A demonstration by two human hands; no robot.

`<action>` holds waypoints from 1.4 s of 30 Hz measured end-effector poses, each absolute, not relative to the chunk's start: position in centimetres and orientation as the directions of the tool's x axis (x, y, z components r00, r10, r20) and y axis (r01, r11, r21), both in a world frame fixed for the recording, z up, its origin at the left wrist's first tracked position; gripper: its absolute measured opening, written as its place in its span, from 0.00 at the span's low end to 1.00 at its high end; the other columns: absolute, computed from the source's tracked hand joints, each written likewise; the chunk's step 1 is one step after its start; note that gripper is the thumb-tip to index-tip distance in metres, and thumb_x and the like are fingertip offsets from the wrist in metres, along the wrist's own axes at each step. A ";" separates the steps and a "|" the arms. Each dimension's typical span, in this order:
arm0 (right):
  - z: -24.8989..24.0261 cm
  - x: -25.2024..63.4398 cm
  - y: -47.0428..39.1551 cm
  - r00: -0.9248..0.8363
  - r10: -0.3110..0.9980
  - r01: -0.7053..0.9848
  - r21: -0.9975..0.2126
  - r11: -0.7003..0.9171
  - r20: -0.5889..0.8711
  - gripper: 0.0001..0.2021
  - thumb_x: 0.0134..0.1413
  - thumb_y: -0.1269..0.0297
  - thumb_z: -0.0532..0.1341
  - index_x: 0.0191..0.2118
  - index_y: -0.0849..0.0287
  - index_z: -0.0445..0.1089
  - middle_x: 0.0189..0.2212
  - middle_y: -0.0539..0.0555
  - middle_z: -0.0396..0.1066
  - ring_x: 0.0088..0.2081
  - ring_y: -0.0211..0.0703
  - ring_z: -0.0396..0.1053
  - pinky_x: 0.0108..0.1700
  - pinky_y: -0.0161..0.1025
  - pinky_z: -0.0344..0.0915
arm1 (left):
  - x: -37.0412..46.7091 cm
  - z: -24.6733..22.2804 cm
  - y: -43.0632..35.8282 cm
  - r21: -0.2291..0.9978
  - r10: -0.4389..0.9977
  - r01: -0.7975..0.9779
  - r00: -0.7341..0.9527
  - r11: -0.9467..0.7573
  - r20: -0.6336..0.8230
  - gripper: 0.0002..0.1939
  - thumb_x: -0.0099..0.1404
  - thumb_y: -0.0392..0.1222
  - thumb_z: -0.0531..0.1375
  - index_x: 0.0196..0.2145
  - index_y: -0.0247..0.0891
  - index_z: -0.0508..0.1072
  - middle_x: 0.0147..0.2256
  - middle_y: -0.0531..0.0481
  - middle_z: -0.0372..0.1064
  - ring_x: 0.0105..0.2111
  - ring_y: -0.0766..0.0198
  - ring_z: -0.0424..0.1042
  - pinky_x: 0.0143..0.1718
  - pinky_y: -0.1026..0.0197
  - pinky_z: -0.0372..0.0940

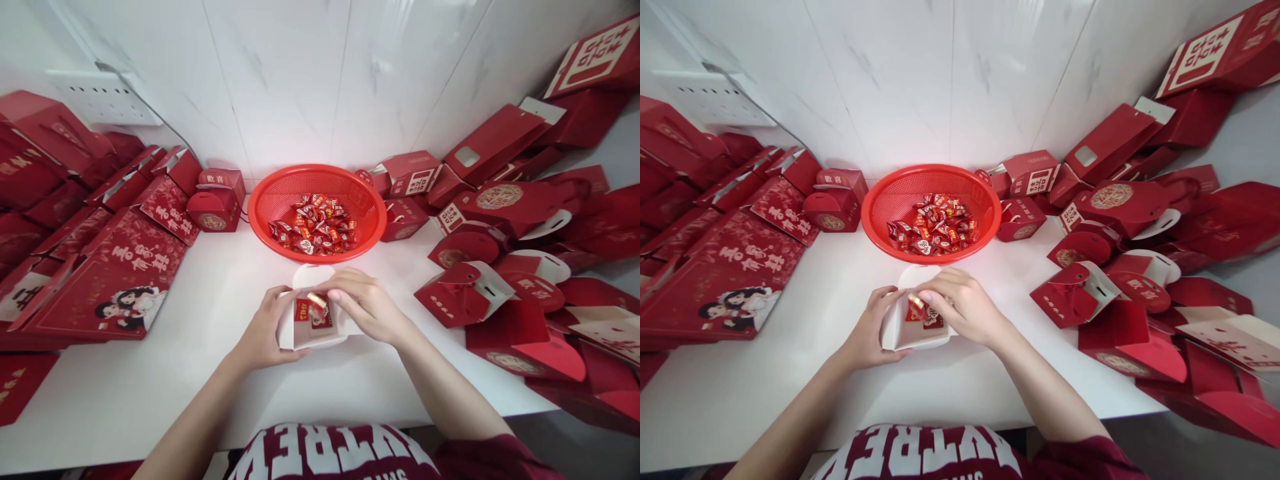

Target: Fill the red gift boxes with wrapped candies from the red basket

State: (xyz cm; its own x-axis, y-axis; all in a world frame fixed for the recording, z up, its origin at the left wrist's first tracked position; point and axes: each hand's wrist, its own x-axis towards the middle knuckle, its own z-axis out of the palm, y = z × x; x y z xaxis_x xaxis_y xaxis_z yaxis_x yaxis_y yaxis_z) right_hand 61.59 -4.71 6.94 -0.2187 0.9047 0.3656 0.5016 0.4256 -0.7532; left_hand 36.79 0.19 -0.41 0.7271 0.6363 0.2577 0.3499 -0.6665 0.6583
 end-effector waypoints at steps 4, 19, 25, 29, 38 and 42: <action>5.8 63.2 -5.6 -0.017 0.886 0.500 -0.763 0.410 0.464 0.17 0.71 0.57 0.48 0.51 0.51 0.73 0.50 0.56 0.72 0.54 0.51 0.68 0.58 0.53 0.63 | 36.6 0.0 0.1 0.716 0.672 0.277 0.653 -0.641 0.349 0.49 0.55 0.55 0.68 0.67 0.46 0.49 0.64 0.37 0.45 0.65 0.39 0.48 0.64 0.35 0.50; -3.6 65.5 -9.8 -0.170 0.892 0.576 -0.692 0.435 0.418 0.55 0.48 0.24 0.52 0.72 0.54 0.38 0.71 0.62 0.39 0.70 0.68 0.38 0.68 0.66 0.42 | 35.1 -2.9 -3.2 0.846 0.763 0.211 0.572 -0.491 0.300 0.35 0.66 0.40 0.52 0.69 0.47 0.49 0.69 0.44 0.48 0.66 0.43 0.53 0.64 0.39 0.55; -2.5 63.6 -9.4 -0.307 0.854 0.623 -0.589 0.514 0.420 0.58 0.43 0.36 0.67 0.72 0.55 0.39 0.68 0.66 0.49 0.70 0.68 0.41 0.67 0.68 0.39 | 36.6 -2.3 -3.3 0.573 0.527 0.235 0.739 -0.785 0.420 0.44 0.61 0.38 0.57 0.70 0.43 0.42 0.70 0.41 0.42 0.69 0.41 0.41 0.66 0.35 0.47; -2.0 62.8 -9.1 -0.333 0.831 0.566 -0.610 0.555 0.446 0.30 0.55 0.48 0.64 0.61 0.51 0.62 0.58 0.59 0.67 0.66 0.62 0.53 0.68 0.66 0.40 | 37.3 -1.7 -3.1 0.544 0.538 0.278 0.740 -0.792 0.404 0.31 0.64 0.46 0.59 0.63 0.43 0.59 0.63 0.41 0.58 0.67 0.40 0.47 0.64 0.36 0.51; 0.7 60.5 -7.4 0.037 0.935 0.429 -0.851 0.303 0.352 0.20 0.55 0.66 0.64 0.53 0.54 0.62 0.50 0.59 0.65 0.53 0.51 0.66 0.55 0.53 0.68 | 38.6 -0.2 -3.1 0.680 0.713 0.330 0.569 -0.655 0.410 0.17 0.69 0.37 0.54 0.55 0.44 0.64 0.50 0.43 0.67 0.59 0.50 0.60 0.58 0.44 0.61; -0.2 60.2 -6.0 0.140 0.963 0.371 -0.914 0.163 0.228 0.39 0.51 0.66 0.64 0.67 0.56 0.47 0.66 0.65 0.48 0.67 0.56 0.51 0.62 0.58 0.60 | 38.9 -0.3 -3.3 0.747 0.760 0.305 0.521 -0.591 0.388 0.25 0.71 0.38 0.50 0.64 0.44 0.56 0.62 0.40 0.54 0.64 0.51 0.55 0.64 0.42 0.54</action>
